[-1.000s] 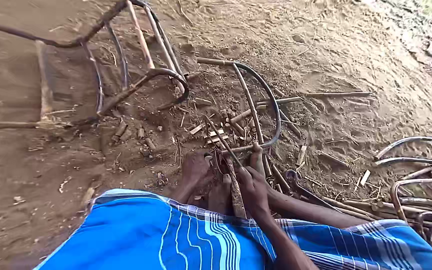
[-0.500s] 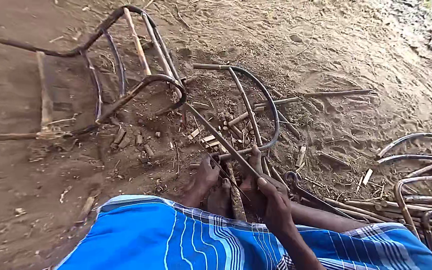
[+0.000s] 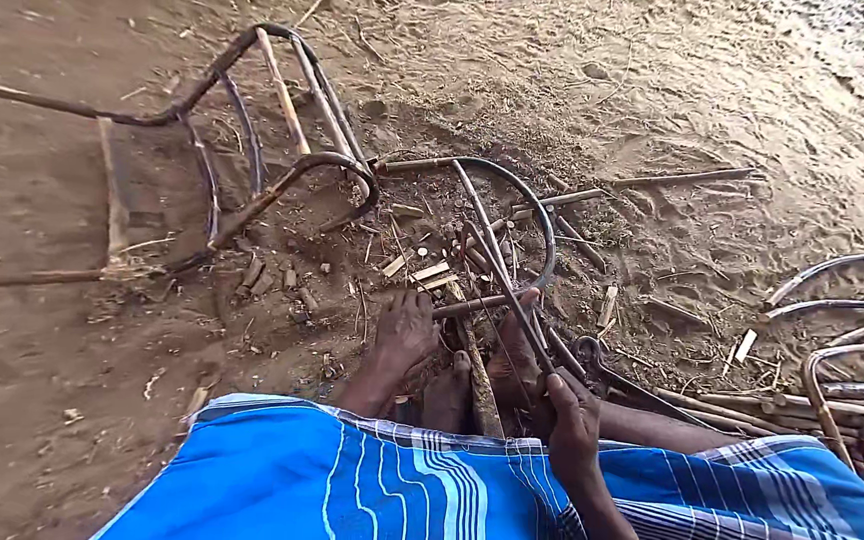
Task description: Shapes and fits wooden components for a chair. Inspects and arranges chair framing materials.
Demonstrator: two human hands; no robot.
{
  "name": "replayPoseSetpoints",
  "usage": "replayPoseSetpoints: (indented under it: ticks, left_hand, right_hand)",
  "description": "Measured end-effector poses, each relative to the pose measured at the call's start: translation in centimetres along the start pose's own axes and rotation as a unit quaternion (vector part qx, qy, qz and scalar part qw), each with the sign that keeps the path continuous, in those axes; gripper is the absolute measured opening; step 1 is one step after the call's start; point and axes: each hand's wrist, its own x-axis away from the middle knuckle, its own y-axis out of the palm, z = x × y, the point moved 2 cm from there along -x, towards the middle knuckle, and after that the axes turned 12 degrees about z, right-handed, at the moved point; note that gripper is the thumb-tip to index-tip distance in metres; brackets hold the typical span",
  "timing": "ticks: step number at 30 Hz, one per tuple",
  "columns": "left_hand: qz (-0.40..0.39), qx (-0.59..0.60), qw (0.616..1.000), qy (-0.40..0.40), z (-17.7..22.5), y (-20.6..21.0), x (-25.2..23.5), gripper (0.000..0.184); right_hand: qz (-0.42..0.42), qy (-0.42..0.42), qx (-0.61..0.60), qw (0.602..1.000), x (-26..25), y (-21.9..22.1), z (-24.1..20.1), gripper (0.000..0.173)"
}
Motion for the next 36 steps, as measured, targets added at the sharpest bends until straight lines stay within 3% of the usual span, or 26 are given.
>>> replayPoseSetpoints:
  ticks: [3,11,28,33,36]
  left_hand:
    - [-0.038,-0.012,0.998,0.046,1.2,2.2,-1.0,0.043]
    - [-0.085,-0.015,0.996,-0.012,2.2,1.4,-1.0,0.032]
    - [-0.069,-0.003,0.997,0.019,1.6,2.3,-1.7,0.025]
    - [-0.064,0.009,0.998,0.018,0.9,2.8,-2.0,0.026]
    - [-0.054,0.014,0.998,0.042,0.9,3.3,-2.0,0.026]
  right_hand:
    - [0.012,0.021,-0.006,1.000,1.2,-0.1,1.0,0.045]
    - [0.004,0.009,-0.012,1.000,2.2,-0.9,1.0,0.049]
    - [0.019,-0.008,0.032,0.999,3.8,-0.9,0.0,0.046]
    - [-0.004,-0.025,0.187,0.982,-0.3,3.6,-0.6,0.045]
    - [-0.007,0.022,0.154,0.988,-2.8,4.6,-0.6,0.050]
